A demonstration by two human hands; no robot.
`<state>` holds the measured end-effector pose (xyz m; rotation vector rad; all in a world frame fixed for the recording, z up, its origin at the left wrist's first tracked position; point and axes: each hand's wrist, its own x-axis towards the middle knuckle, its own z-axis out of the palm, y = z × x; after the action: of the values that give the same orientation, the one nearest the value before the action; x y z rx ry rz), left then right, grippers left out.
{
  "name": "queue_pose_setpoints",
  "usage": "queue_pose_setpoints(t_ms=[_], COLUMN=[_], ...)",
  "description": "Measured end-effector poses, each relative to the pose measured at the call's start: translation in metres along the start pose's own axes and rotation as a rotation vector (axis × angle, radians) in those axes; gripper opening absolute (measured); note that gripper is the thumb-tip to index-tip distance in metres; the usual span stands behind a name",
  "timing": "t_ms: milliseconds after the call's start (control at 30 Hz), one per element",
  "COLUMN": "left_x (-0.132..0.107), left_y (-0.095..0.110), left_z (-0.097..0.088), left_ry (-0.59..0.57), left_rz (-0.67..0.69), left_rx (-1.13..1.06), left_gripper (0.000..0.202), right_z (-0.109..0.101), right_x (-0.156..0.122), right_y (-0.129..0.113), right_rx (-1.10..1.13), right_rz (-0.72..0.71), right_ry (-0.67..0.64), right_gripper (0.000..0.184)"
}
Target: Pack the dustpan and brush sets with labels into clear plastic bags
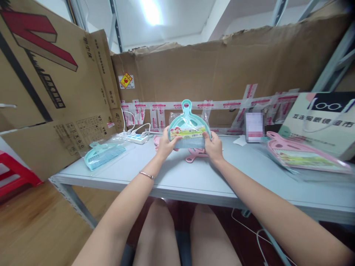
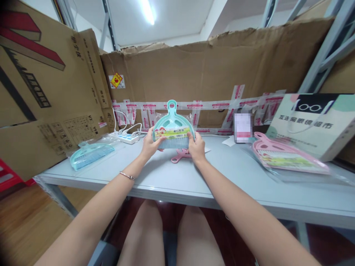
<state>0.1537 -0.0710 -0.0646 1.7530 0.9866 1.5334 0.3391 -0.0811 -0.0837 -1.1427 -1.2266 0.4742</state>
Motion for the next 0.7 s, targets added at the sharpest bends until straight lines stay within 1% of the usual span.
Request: queue_pose_setpoints(t_ms=[33, 100, 200, 267, 300, 333, 400, 467, 567, 667, 700], left_x=[0.001, 0.003, 0.005, 0.005, 0.006, 0.006, 0.007, 0.009, 0.010, 0.012, 0.012], left_y=[0.000, -0.001, -0.004, -0.005, -0.006, -0.007, -0.007, -0.007, -0.007, -0.006, -0.006], left_z=[0.000, 0.001, 0.001, -0.001, -0.002, -0.004, -0.007, -0.010, -0.012, -0.014, -0.015], left_ry=[0.005, 0.005, -0.034, -0.041, -0.029, -0.014, 0.001, -0.018, -0.038, -0.057, -0.071], left_rz=[-0.002, -0.002, -0.018, -0.040, -0.042, -0.035, 0.007, 0.055, 0.080, 0.058, 0.044], left_rx=[-0.008, -0.022, -0.028, -0.032, -0.032, -0.027, 0.041, 0.207, 0.427, 0.558, 0.606], left_gripper=[0.062, 0.053, 0.054, 0.056, 0.055, 0.052, 0.042, 0.037, 0.034, 0.032, 0.031], right_z=[-0.001, -0.002, -0.011, -0.027, -0.040, -0.056, -0.097, -0.145, -0.220, -0.291, -0.311], right_x=[0.000, 0.001, 0.009, 0.020, 0.027, 0.034, 0.045, 0.049, 0.043, 0.037, 0.037], right_y=[-0.001, -0.004, -0.007, -0.007, -0.006, -0.005, -0.004, -0.004, -0.001, 0.018, 0.029], right_rx=[-0.008, -0.026, -0.056, -0.084, -0.102, -0.122, -0.170, -0.215, -0.276, -0.345, -0.403], right_rz=[-0.005, -0.016, -0.009, 0.023, 0.047, 0.076, 0.141, 0.217, 0.330, 0.400, 0.415], right_ry=[0.018, 0.049, 0.092, 0.156, 0.204, 0.261, 0.384, 0.492, 0.629, 0.674, 0.636], right_gripper=[0.041, 0.040, 0.034, 0.028, 0.026, 0.023, 0.018, 0.012, 0.017, 0.025, 0.027])
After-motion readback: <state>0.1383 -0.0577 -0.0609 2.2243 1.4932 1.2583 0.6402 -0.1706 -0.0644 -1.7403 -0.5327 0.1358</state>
